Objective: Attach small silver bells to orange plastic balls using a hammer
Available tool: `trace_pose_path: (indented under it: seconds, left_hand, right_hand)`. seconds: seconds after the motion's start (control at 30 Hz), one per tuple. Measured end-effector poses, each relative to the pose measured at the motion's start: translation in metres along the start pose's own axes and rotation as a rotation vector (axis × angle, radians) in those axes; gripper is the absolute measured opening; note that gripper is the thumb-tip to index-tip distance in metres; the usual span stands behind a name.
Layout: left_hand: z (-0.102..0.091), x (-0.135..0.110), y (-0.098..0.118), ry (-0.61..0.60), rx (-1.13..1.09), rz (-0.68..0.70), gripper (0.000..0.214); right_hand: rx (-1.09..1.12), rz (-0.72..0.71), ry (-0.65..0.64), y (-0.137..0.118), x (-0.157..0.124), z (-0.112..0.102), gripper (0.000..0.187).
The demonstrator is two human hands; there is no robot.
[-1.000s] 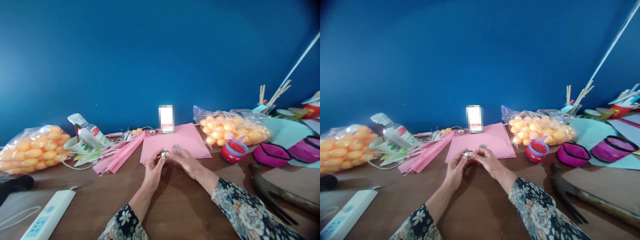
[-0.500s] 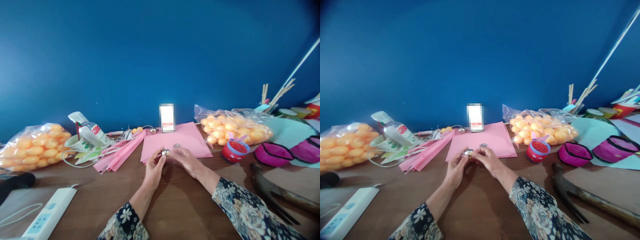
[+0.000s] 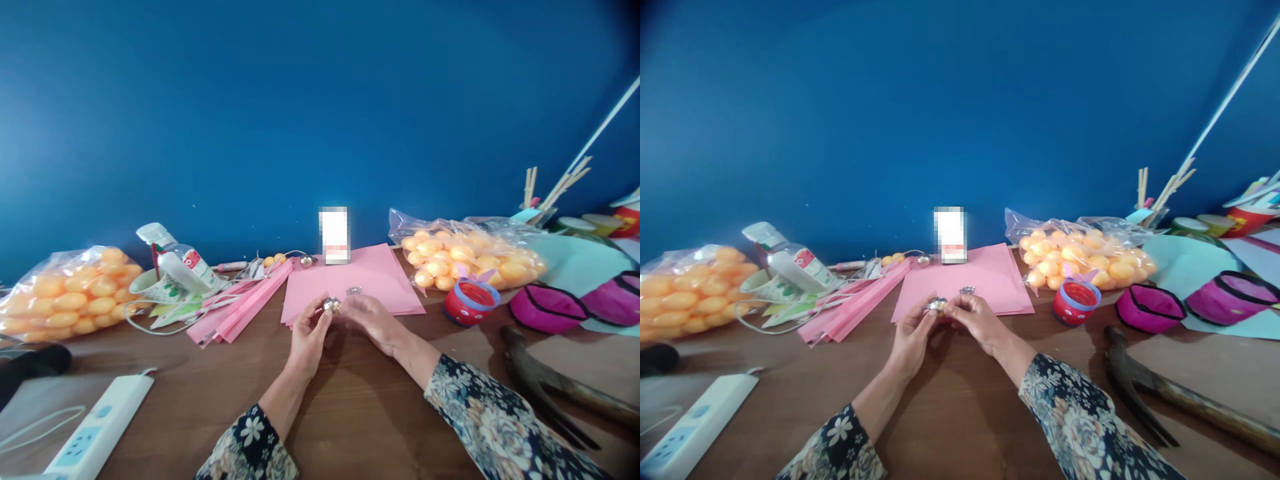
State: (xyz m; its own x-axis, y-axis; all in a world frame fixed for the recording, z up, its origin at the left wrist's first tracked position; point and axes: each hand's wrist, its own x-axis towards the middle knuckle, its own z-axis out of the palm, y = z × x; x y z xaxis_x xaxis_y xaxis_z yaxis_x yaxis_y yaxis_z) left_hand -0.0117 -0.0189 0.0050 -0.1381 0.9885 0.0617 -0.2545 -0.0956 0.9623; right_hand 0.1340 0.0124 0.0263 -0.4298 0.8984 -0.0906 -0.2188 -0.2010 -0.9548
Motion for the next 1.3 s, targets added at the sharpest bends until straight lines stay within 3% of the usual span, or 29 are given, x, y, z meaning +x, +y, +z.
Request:
trace_pose_path:
  seconds: [0.97, 1.3]
  left_hand:
    - [-0.0002, 0.0011, 0.0001, 0.000, 0.057, 0.022, 0.042]
    - [0.0006, 0.0014, 0.0008, 0.045, 0.108, 0.025, 0.042]
  right_hand:
    - [0.090, 0.022, -0.025, -0.0002, -0.0008, 0.0019, 0.028]
    - [0.044, -0.056, -0.008, 0.0009, -0.0012, 0.0056, 0.029]
